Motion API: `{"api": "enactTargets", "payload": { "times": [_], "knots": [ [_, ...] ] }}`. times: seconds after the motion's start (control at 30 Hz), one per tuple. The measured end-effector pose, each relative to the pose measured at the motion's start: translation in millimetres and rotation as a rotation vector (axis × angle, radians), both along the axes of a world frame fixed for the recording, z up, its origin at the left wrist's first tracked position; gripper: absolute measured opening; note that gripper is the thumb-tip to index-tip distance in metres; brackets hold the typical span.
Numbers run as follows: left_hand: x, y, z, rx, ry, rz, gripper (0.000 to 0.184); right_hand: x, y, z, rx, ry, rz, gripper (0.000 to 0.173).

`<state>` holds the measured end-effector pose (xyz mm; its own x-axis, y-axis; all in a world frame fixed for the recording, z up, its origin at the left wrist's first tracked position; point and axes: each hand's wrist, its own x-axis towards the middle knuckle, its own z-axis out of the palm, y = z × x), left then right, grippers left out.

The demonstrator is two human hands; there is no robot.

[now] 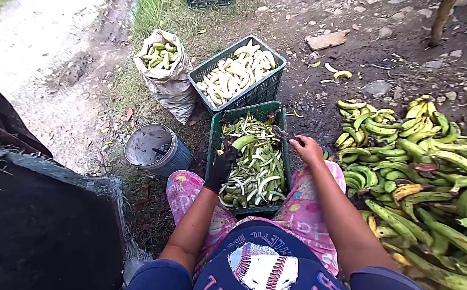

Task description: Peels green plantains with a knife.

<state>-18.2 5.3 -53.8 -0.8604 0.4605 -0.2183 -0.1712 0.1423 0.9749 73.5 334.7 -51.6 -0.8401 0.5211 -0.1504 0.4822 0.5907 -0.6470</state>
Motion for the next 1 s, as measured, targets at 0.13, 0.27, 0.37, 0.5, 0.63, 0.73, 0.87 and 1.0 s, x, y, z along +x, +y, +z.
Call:
{"api": "enactTargets", "payload": {
  "times": [0.13, 0.27, 0.37, 0.5, 0.63, 0.73, 0.87, 1.0],
  "knots": [
    [0.4, -21.5, 31.6, 0.229, -0.021, -0.037, 0.031, 11.2, -16.7, 3.3, -0.12, 0.142, -0.021, 0.054],
    [-13.4, -21.1, 33.3, -0.03, 0.119, 0.061, 0.047, 28.0, -75.2, -9.8, -0.323, 0.216, 0.078, 0.058],
    [-1.3, -4.1, 21.3, -0.034, 0.129, 0.24, 0.049, 36.7, -120.4, -22.9, -0.375, 0.061, 0.238, 0.057],
    [-0.4, 18.3, 3.6, 0.302, 0.07, 0.433, 0.042, 7.6, -129.8, 10.5, -0.427, 0.053, 0.223, 0.052],
    [4.0, 23.6, 15.7, 0.196, 0.145, 0.462, 0.052, -17.9, -133.8, 104.5, -0.409, 0.535, 0.219, 0.048],
    [3.8, 22.9, 22.1, 0.271, 0.188, 0.438, 0.05, -21.3, -153.1, 101.5, -0.439, 0.662, 0.221, 0.054],
    [6.5, 9.8, 24.0, 0.404, 0.118, 0.31, 0.042, -3.6, -160.7, -28.4, -0.513, -0.204, 0.236, 0.063],
    [-4.7, -12.3, 20.6, 0.33, -0.016, 0.152, 0.042, 23.1, -156.2, -56.3, -0.577, -0.368, 0.214, 0.059]
  ]
}}
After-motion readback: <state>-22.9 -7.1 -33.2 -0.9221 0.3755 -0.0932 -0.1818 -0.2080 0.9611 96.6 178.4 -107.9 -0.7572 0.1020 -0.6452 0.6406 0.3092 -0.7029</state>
